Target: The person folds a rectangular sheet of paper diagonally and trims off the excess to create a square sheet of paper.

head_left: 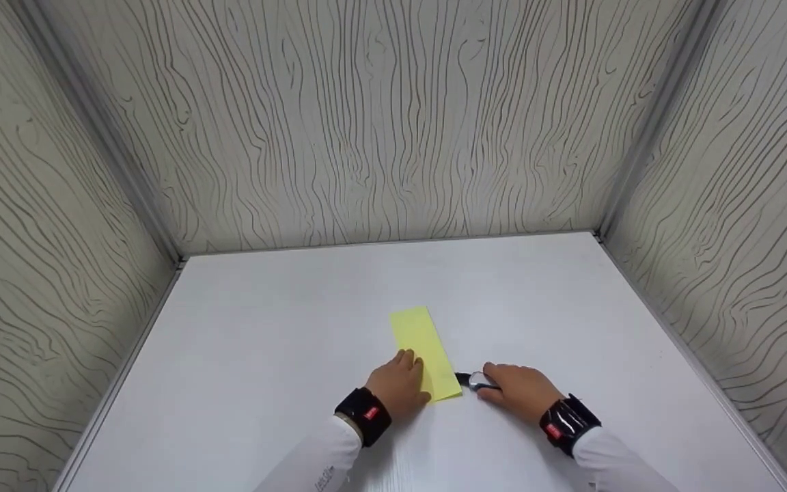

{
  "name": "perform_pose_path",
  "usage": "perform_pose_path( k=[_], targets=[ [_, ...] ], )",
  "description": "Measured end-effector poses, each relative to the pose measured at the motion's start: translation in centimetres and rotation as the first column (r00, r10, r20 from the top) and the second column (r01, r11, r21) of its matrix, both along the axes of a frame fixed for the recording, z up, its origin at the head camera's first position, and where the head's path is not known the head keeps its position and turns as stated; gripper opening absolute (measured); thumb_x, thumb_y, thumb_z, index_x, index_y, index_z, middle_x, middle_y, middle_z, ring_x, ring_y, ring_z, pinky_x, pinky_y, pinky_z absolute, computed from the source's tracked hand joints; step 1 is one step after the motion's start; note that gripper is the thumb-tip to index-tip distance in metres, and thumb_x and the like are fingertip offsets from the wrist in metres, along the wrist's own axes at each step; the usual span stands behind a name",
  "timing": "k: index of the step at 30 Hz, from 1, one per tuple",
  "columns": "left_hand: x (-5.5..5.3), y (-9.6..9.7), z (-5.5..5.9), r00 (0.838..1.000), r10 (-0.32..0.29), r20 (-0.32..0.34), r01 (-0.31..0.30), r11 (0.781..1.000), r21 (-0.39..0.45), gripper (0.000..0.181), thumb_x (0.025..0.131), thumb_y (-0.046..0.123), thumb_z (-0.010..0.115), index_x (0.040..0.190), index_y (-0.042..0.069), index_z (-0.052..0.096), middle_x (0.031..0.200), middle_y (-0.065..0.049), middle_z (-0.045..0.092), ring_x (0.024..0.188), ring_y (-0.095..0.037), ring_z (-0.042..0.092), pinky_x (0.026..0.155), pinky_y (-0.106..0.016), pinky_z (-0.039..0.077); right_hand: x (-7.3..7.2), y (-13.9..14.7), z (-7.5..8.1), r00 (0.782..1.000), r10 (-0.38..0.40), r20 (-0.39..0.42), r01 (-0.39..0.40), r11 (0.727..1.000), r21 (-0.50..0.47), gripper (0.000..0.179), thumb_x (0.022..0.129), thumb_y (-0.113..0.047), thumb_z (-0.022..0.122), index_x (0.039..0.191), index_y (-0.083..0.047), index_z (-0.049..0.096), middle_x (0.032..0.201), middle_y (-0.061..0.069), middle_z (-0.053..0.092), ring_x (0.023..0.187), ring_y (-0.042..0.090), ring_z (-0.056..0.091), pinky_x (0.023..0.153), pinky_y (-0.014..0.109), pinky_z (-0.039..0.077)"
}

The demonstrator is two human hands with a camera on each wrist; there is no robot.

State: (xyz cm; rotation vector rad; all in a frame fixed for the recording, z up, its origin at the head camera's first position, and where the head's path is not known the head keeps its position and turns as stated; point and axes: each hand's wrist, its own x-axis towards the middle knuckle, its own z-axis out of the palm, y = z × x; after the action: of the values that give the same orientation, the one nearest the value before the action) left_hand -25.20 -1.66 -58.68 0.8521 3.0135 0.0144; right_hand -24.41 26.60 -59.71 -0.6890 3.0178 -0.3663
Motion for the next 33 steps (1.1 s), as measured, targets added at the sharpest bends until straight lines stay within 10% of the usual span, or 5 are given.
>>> perform_pose_path(
  k=[33],
  targets=[
    [0.2,0.2,0.0,1.0,0.014,0.001,-0.014,1.0,-0.024,0.066,0.104,0.047,0.068,0.152,0.002,0.061,0.158,-0.018,0.059,0.149,-0.031,0.056,0.12,-0.034,0.05,-1.2,-0.8,-0.3,0.998,-0.054,-0.018,0.054,0.998,0.022,0.029,0.102,-0.042,0.074,0.095,-0.021,0.055,0.074,-0.009,0.047,0.065,0.01,0.043,0.061,0.031,0.039]
  ],
)
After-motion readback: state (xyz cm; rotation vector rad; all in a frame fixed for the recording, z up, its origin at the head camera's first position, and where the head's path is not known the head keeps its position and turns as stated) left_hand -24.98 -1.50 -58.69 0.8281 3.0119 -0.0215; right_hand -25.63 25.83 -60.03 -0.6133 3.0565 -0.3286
